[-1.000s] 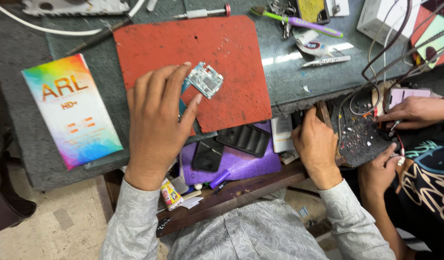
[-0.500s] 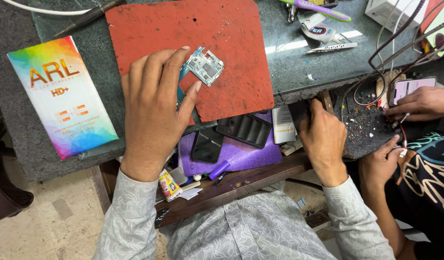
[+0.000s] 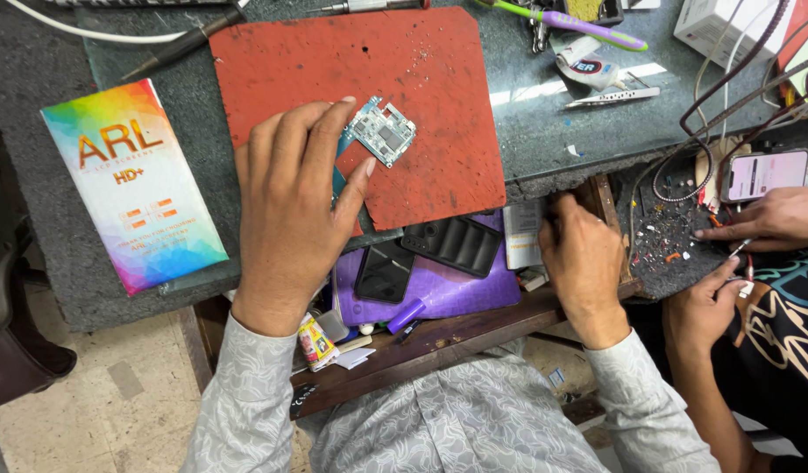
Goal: The person cleans a small circuit board with a toothbrush, then uses a hot air gun to heat the board. They use tweezers to remove a small component and apply flux from a small container before reheating the area.
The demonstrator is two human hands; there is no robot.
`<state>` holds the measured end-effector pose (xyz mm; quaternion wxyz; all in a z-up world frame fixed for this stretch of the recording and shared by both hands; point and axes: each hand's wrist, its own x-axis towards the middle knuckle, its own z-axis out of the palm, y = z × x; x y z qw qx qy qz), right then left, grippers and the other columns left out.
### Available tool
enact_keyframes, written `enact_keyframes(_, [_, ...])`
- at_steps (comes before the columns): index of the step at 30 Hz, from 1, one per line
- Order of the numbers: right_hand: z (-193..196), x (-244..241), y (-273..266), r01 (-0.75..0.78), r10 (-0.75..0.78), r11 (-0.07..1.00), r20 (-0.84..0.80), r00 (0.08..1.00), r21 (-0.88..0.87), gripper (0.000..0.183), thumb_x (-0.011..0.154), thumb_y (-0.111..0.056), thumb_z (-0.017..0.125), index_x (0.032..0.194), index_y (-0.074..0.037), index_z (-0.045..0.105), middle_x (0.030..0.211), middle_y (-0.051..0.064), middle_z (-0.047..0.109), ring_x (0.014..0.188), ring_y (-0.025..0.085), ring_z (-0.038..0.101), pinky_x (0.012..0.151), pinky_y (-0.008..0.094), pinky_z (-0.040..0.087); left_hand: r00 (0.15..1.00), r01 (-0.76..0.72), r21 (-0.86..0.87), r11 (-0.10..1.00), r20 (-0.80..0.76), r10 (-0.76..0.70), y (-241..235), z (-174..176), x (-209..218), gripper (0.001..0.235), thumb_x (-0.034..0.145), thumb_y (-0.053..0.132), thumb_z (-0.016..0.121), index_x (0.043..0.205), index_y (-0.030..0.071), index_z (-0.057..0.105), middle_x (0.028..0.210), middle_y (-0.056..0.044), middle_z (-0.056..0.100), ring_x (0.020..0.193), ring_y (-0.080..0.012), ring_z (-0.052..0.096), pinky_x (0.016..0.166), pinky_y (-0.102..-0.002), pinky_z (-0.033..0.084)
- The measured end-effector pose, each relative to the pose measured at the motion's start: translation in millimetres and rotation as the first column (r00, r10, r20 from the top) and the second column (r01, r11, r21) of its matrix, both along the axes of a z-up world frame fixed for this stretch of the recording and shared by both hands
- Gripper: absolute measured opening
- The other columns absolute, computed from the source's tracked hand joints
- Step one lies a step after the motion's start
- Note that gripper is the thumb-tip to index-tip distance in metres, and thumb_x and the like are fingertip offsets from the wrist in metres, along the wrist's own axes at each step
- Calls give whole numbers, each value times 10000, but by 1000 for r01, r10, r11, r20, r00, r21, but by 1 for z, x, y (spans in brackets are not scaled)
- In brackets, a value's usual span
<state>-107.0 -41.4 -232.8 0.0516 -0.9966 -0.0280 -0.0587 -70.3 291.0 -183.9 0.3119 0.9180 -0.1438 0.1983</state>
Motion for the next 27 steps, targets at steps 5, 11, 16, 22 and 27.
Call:
enact_keyframes(5, [9,2,15,-25,24,997,9,1000,69,130,905,-97,705,1005,-39,645,883,179,702,807,405,671,684,490,507,1000,-20,-8,1000,12,20,-2,1,1,478,990,225,766,1410,75,595,1321,-73,563,1253,-300,503,1087,-458,393])
enact_keyframes(11, [34,-1,30,-92,29,963,240,970,253,56,967,-84,731,977,-35,707,774,112,689,648,237,672,605,349,496,999,-30,-39,999,-18,29,-1,6,2,371,1009,160,710,1366,84,641,1238,-58,605,1167,-292,526,1043,-439,410])
enact_keyframes(16, [61,22,17,-94,-7,966,388,921,242,102,1111,-38,755,1028,-10,701,850,91,693,683,168,660,649,277,491,998,-39,-93,995,-59,34,-3,11,4,320,1023,86,655,1342,100,674,1201,-39,647,1125,-273,552,1021,-420,423])
enact_keyframes(22, [82,73,32,-332,238,929,424,874,164,83,1070,19,752,1129,-23,711,986,103,687,866,244,653,780,344,500,996,-29,-123,992,-93,17,-2,16,8,322,1006,56,637,1320,111,684,1170,-28,679,1077,-256,584,967,-400,423])
enact_keyframes(27, [88,125,70,-545,447,823,411,794,158,228,991,72,686,1193,-34,684,1154,102,670,1039,312,612,879,388,494,994,-24,-122,992,-111,10,-2,17,10,323,987,49,639,1295,125,697,1162,-21,687,1068,-244,598,958,-391,425])
